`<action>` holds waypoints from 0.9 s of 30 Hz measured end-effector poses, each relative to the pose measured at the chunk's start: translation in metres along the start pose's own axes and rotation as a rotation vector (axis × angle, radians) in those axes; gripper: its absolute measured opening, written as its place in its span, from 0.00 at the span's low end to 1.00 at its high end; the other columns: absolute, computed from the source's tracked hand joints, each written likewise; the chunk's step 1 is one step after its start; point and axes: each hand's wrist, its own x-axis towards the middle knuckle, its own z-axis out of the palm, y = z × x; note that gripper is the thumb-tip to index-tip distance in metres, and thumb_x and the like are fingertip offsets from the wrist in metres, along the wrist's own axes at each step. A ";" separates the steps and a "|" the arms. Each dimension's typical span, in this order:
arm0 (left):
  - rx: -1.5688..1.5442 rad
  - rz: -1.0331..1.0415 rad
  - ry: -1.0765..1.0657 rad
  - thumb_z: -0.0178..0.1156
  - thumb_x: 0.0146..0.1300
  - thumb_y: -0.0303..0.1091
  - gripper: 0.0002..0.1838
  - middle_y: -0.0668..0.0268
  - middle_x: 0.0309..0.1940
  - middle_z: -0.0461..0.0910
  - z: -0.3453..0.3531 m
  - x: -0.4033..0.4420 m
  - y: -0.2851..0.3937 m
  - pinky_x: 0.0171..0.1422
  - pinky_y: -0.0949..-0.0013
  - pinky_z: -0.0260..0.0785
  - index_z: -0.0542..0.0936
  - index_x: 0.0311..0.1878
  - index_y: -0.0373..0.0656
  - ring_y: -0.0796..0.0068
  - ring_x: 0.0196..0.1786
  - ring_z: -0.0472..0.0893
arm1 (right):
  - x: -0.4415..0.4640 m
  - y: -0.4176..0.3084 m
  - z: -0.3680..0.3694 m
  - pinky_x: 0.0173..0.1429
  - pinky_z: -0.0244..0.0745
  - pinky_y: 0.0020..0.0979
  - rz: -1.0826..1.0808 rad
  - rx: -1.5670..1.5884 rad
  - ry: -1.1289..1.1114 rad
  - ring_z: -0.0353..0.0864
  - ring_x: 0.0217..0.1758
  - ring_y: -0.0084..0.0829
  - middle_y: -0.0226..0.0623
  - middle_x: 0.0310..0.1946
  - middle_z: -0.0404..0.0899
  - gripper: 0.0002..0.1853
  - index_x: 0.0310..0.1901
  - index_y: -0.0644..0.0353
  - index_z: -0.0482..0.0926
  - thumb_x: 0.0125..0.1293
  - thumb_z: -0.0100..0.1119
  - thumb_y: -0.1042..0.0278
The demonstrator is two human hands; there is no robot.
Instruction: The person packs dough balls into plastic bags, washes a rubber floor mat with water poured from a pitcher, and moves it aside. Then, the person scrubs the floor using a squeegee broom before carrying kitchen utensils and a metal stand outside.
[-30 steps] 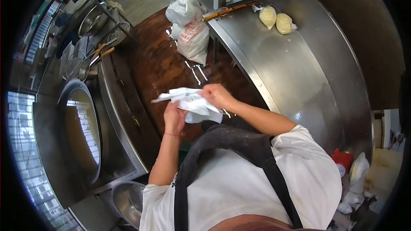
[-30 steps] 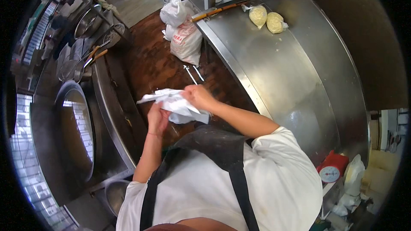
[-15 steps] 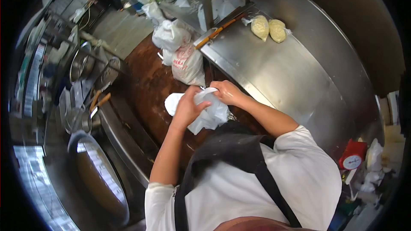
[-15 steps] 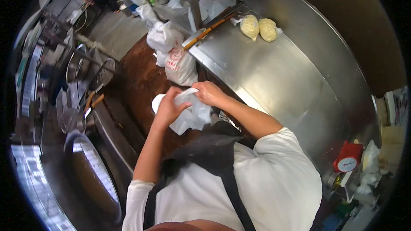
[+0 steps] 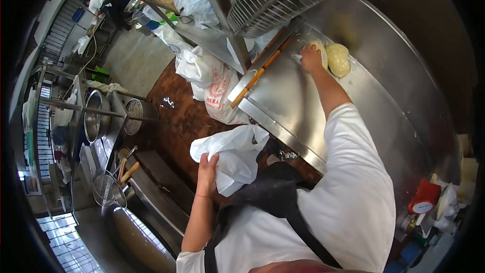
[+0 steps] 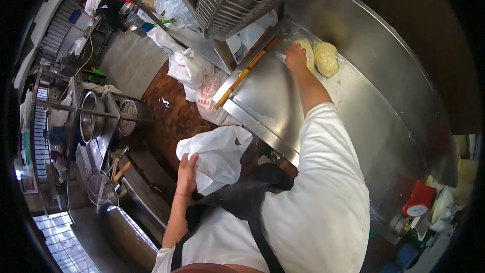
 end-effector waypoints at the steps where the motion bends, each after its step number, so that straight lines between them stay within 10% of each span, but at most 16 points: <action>1: 0.001 -0.061 -0.027 0.56 0.71 0.42 0.25 0.59 0.53 0.77 0.001 0.007 0.009 0.58 0.65 0.70 0.71 0.64 0.34 0.68 0.53 0.77 | 0.005 0.007 0.033 0.58 0.72 0.45 -0.038 -0.029 0.082 0.72 0.59 0.48 0.45 0.53 0.73 0.20 0.51 0.57 0.78 0.56 0.66 0.66; 8: -0.184 -0.203 -0.304 0.53 0.72 0.50 0.31 0.57 0.57 0.77 0.041 0.057 0.057 0.60 0.61 0.73 0.68 0.66 0.31 0.64 0.55 0.80 | -0.086 0.032 0.057 0.44 0.73 0.38 -0.069 0.464 0.411 0.76 0.33 0.41 0.42 0.29 0.77 0.06 0.34 0.63 0.77 0.64 0.54 0.70; 9: -0.167 -0.215 -0.322 0.54 0.72 0.51 0.32 0.57 0.56 0.77 0.045 0.059 0.058 0.59 0.61 0.74 0.69 0.65 0.31 0.64 0.54 0.80 | -0.096 0.050 0.068 0.38 0.69 0.36 -0.029 0.905 0.430 0.69 0.27 0.36 0.40 0.23 0.72 0.08 0.34 0.63 0.74 0.70 0.50 0.69; 12: -0.114 -0.213 -0.412 0.55 0.71 0.52 0.33 0.56 0.55 0.78 0.068 0.073 0.067 0.57 0.60 0.76 0.69 0.64 0.30 0.64 0.52 0.82 | -0.144 0.016 -0.054 0.33 0.64 0.33 0.404 1.017 0.406 0.62 0.25 0.29 0.34 0.21 0.67 0.13 0.33 0.61 0.72 0.75 0.48 0.64; 20: 0.046 -0.186 -0.789 0.52 0.73 0.51 0.33 0.54 0.55 0.78 0.154 0.123 0.047 0.59 0.62 0.73 0.67 0.65 0.28 0.62 0.56 0.79 | -0.324 -0.071 -0.295 0.30 0.57 0.23 0.650 1.151 0.750 0.60 0.26 0.17 0.22 0.23 0.67 0.16 0.33 0.55 0.74 0.77 0.49 0.56; 27: 0.067 -0.054 -1.055 0.55 0.71 0.49 0.37 0.52 0.63 0.70 0.186 0.072 0.050 0.69 0.62 0.65 0.57 0.73 0.34 0.62 0.66 0.71 | -0.315 -0.098 -0.216 0.37 0.65 0.23 0.850 1.524 0.927 0.66 0.29 0.20 0.27 0.27 0.70 0.12 0.37 0.57 0.73 0.78 0.47 0.61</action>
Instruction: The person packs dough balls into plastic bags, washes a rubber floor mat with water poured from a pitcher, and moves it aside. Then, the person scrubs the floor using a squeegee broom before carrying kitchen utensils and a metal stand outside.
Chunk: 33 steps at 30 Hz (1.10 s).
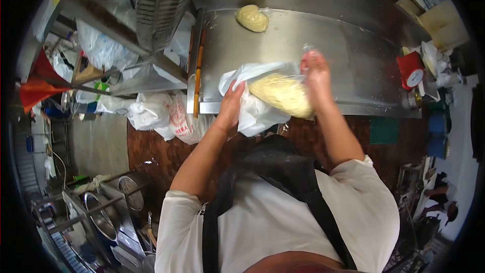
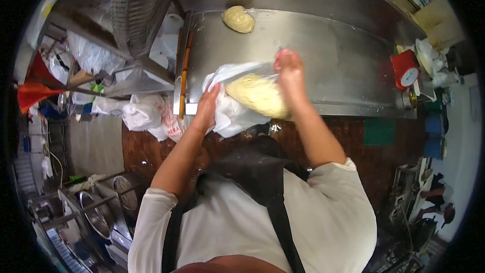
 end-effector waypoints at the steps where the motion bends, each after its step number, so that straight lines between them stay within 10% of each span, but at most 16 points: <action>1: -0.118 -0.016 -0.061 0.56 0.71 0.48 0.37 0.52 0.63 0.71 -0.003 -0.001 -0.006 0.67 0.61 0.68 0.57 0.73 0.37 0.62 0.65 0.72 | 0.004 0.028 0.003 0.38 0.66 0.24 0.005 0.040 0.017 0.66 0.29 0.21 0.28 0.28 0.71 0.11 0.38 0.57 0.73 0.77 0.47 0.62; 6: -0.111 -0.075 0.111 0.61 0.63 0.26 0.33 0.55 0.59 0.74 -0.006 -0.004 -0.030 0.63 0.59 0.71 0.61 0.70 0.39 0.62 0.60 0.76 | 0.044 0.091 0.034 0.35 0.74 0.27 0.523 -0.132 -0.299 0.75 0.31 0.24 0.30 0.30 0.77 0.07 0.42 0.60 0.78 0.70 0.48 0.76; 9: -0.088 -0.086 0.247 0.59 0.60 0.20 0.30 0.56 0.56 0.76 -0.015 0.006 -0.030 0.62 0.61 0.70 0.65 0.66 0.37 0.63 0.58 0.76 | 0.122 0.120 0.034 0.41 0.77 0.30 -0.293 -0.610 -0.385 0.80 0.35 0.31 0.43 0.38 0.79 0.11 0.47 0.63 0.78 0.64 0.54 0.78; 11: 0.014 -0.086 0.336 0.58 0.58 0.19 0.29 0.57 0.55 0.77 -0.010 0.008 -0.021 0.61 0.62 0.71 0.67 0.65 0.37 0.64 0.56 0.77 | 0.202 0.131 0.049 0.57 0.73 0.43 -0.487 -0.719 -0.230 0.77 0.52 0.51 0.51 0.48 0.78 0.17 0.52 0.65 0.75 0.62 0.57 0.72; 15: 0.315 -0.108 0.466 0.57 0.60 0.21 0.22 0.61 0.48 0.81 -0.004 0.006 -0.017 0.56 0.65 0.72 0.73 0.60 0.34 0.68 0.51 0.79 | 0.338 0.188 0.090 0.65 0.67 0.50 -0.394 -1.080 -0.079 0.64 0.66 0.54 0.48 0.60 0.70 0.29 0.61 0.66 0.68 0.63 0.63 0.60; 22: 0.333 -0.163 0.796 0.58 0.70 0.39 0.20 0.62 0.47 0.82 0.023 0.001 -0.011 0.58 0.68 0.69 0.78 0.56 0.31 0.72 0.50 0.79 | 0.365 0.267 0.078 0.55 0.73 0.47 -0.125 -1.050 -0.337 0.79 0.48 0.52 0.52 0.44 0.80 0.22 0.53 0.62 0.73 0.71 0.51 0.50; 23: 0.265 -0.087 0.697 0.58 0.71 0.36 0.23 0.64 0.57 0.78 0.014 0.004 -0.015 0.65 0.67 0.65 0.72 0.64 0.32 0.72 0.58 0.75 | 0.354 0.259 0.069 0.54 0.74 0.47 -0.093 -1.044 -0.369 0.79 0.46 0.53 0.53 0.41 0.80 0.20 0.50 0.62 0.74 0.72 0.50 0.51; 27: 0.683 0.030 0.470 0.57 0.72 0.36 0.16 0.67 0.46 0.83 0.048 0.052 0.049 0.55 0.73 0.69 0.78 0.56 0.36 0.81 0.49 0.77 | 0.319 0.234 0.014 0.51 0.73 0.46 -0.086 -0.794 -0.605 0.80 0.42 0.53 0.54 0.34 0.80 0.20 0.40 0.64 0.77 0.73 0.48 0.52; 33: 0.157 0.058 0.332 0.54 0.74 0.41 0.18 0.65 0.50 0.82 0.068 0.098 0.090 0.55 0.70 0.72 0.77 0.57 0.38 0.76 0.48 0.81 | 0.214 0.077 -0.090 0.45 0.73 0.37 0.044 -0.653 -0.617 0.79 0.35 0.39 0.45 0.29 0.79 0.19 0.36 0.64 0.79 0.74 0.49 0.55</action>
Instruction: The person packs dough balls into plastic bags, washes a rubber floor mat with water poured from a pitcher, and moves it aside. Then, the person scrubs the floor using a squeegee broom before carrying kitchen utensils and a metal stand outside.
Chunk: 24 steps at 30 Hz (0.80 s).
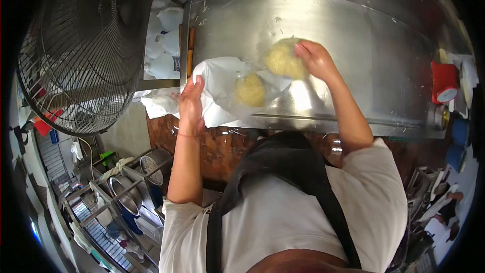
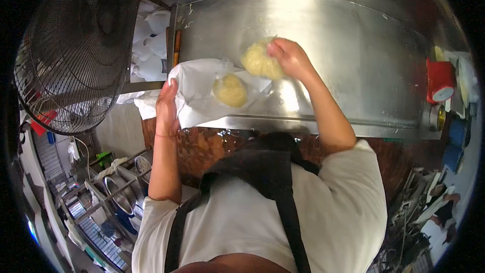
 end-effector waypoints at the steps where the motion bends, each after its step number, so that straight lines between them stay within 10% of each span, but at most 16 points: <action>1: -0.024 -0.024 -0.027 0.53 0.75 0.41 0.18 0.65 0.51 0.82 -0.002 0.007 -0.005 0.56 0.69 0.72 0.77 0.58 0.38 0.75 0.49 0.81 | -0.027 -0.018 -0.009 0.44 0.73 0.36 0.021 0.009 -0.014 0.79 0.34 0.37 0.43 0.28 0.79 0.18 0.35 0.63 0.78 0.74 0.48 0.56; 4: -0.053 -0.065 -0.082 0.53 0.75 0.40 0.18 0.65 0.51 0.81 0.001 0.011 -0.016 0.58 0.69 0.72 0.76 0.59 0.39 0.74 0.52 0.80 | -0.080 -0.060 0.004 0.41 0.74 0.37 0.194 0.166 0.177 0.79 0.33 0.37 0.43 0.27 0.78 0.17 0.36 0.62 0.77 0.74 0.48 0.56; 6: -0.072 -0.062 -0.154 0.53 0.75 0.40 0.18 0.66 0.51 0.81 0.007 0.006 -0.012 0.57 0.69 0.72 0.76 0.60 0.39 0.74 0.51 0.80 | -0.081 -0.032 0.067 0.38 0.74 0.40 -0.389 0.266 0.255 0.78 0.30 0.41 0.43 0.27 0.77 0.17 0.37 0.60 0.76 0.74 0.48 0.54; 8: -0.083 -0.053 -0.232 0.53 0.75 0.40 0.19 0.66 0.51 0.81 0.013 0.001 -0.005 0.57 0.69 0.72 0.75 0.61 0.39 0.75 0.51 0.80 | -0.087 -0.086 0.087 0.42 0.73 0.37 -0.115 -0.050 -0.155 0.77 0.34 0.41 0.43 0.30 0.76 0.14 0.40 0.61 0.77 0.74 0.51 0.58; 13: 0.022 -0.006 -0.288 0.54 0.74 0.37 0.19 0.65 0.51 0.81 -0.021 -0.003 0.000 0.59 0.70 0.70 0.75 0.61 0.36 0.75 0.53 0.79 | -0.076 -0.066 0.148 0.55 0.71 0.45 -0.398 -0.285 0.096 0.74 0.54 0.54 0.48 0.47 0.77 0.20 0.57 0.60 0.74 0.70 0.56 0.57; 17: 0.041 0.115 -0.237 0.55 0.73 0.33 0.19 0.63 0.53 0.81 -0.064 -0.006 -0.006 0.61 0.70 0.69 0.74 0.62 0.34 0.74 0.54 0.78 | -0.066 0.002 0.185 0.61 0.70 0.44 0.206 -0.722 0.369 0.71 0.64 0.50 0.49 0.56 0.76 0.25 0.59 0.65 0.75 0.67 0.59 0.56; 24: 0.486 0.175 -0.057 0.59 0.71 0.36 0.19 0.60 0.51 0.82 -0.125 -0.001 -0.042 0.62 0.69 0.66 0.77 0.57 0.31 0.73 0.55 0.77 | -0.115 0.034 0.175 0.50 0.75 0.38 0.176 0.131 0.299 0.83 0.41 0.42 0.52 0.39 0.84 0.15 0.50 0.69 0.78 0.67 0.55 0.68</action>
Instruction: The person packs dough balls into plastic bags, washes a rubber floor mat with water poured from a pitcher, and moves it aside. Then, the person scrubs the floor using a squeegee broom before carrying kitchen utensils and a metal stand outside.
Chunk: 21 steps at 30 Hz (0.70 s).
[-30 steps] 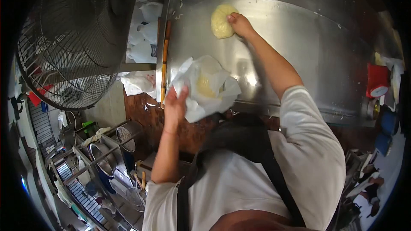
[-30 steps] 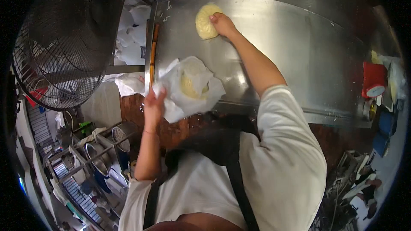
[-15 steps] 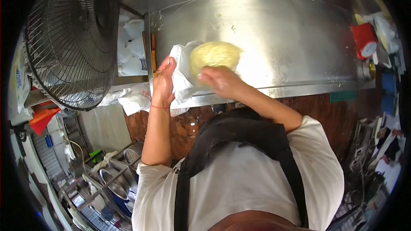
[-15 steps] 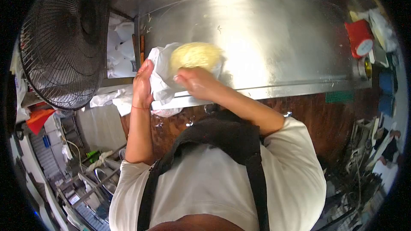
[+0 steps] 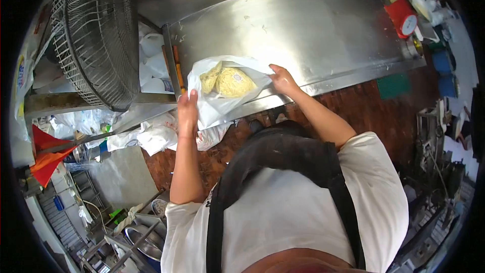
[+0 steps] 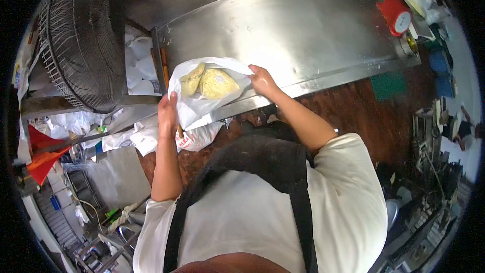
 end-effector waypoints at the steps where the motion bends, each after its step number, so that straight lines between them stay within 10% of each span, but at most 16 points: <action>1: -0.024 -0.021 0.045 0.58 0.71 0.37 0.18 0.61 0.50 0.82 0.014 0.008 0.006 0.61 0.69 0.67 0.78 0.56 0.33 0.74 0.53 0.77 | -0.009 -0.020 -0.001 0.47 0.74 0.34 0.057 0.071 0.030 0.81 0.38 0.36 0.47 0.36 0.84 0.11 0.47 0.68 0.78 0.67 0.53 0.73; 6: -0.411 0.167 -0.095 0.56 0.73 0.41 0.11 0.75 0.26 0.76 0.060 0.036 0.114 0.28 0.77 0.62 0.81 0.41 0.44 0.84 0.25 0.71 | -0.054 -0.147 -0.035 0.42 0.74 0.31 0.112 0.357 0.126 0.76 0.33 0.27 0.38 0.31 0.82 0.07 0.44 0.68 0.78 0.66 0.52 0.78; 8: -0.589 0.262 -0.079 0.56 0.74 0.39 0.12 0.70 0.36 0.81 0.094 -0.010 0.171 0.43 0.75 0.71 0.80 0.44 0.39 0.83 0.38 0.79 | -0.077 -0.166 -0.070 0.33 0.71 0.24 -0.400 0.210 0.227 0.74 0.30 0.18 0.31 0.29 0.78 0.04 0.41 0.67 0.76 0.68 0.52 0.77; 10: -0.393 0.510 -0.440 0.62 0.69 0.39 0.24 0.61 0.54 0.80 0.112 -0.031 0.184 0.61 0.70 0.69 0.74 0.62 0.33 0.73 0.55 0.79 | -0.104 -0.193 -0.115 0.33 0.71 0.24 -0.565 0.173 0.436 0.73 0.29 0.18 0.31 0.30 0.78 0.07 0.43 0.66 0.76 0.66 0.50 0.80; 14: -0.117 0.655 -0.967 0.77 0.51 0.38 0.42 0.61 0.57 0.77 0.227 -0.113 0.193 0.65 0.69 0.66 0.68 0.67 0.32 0.72 0.57 0.76 | -0.169 -0.221 -0.197 0.36 0.74 0.27 -0.613 0.203 0.471 0.78 0.33 0.19 0.39 0.29 0.78 0.15 0.48 0.67 0.77 0.59 0.49 0.79; 18: 0.148 0.853 -1.134 0.66 0.58 0.27 0.13 0.67 0.38 0.82 0.357 -0.167 0.195 0.49 0.68 0.72 0.79 0.46 0.36 0.76 0.43 0.78 | -0.228 -0.161 -0.270 0.46 0.74 0.39 -0.549 -0.183 0.581 0.75 0.36 0.51 0.45 0.29 0.74 0.15 0.47 0.65 0.79 0.56 0.56 0.74; 21: 0.107 0.554 -1.353 0.62 0.62 0.26 0.08 0.66 0.34 0.82 0.455 -0.185 0.182 0.47 0.68 0.71 0.80 0.42 0.35 0.76 0.40 0.78 | -0.274 -0.101 -0.344 0.55 0.70 0.42 -0.588 -0.328 0.654 0.74 0.48 0.47 0.44 0.39 0.75 0.25 0.56 0.62 0.75 0.55 0.65 0.71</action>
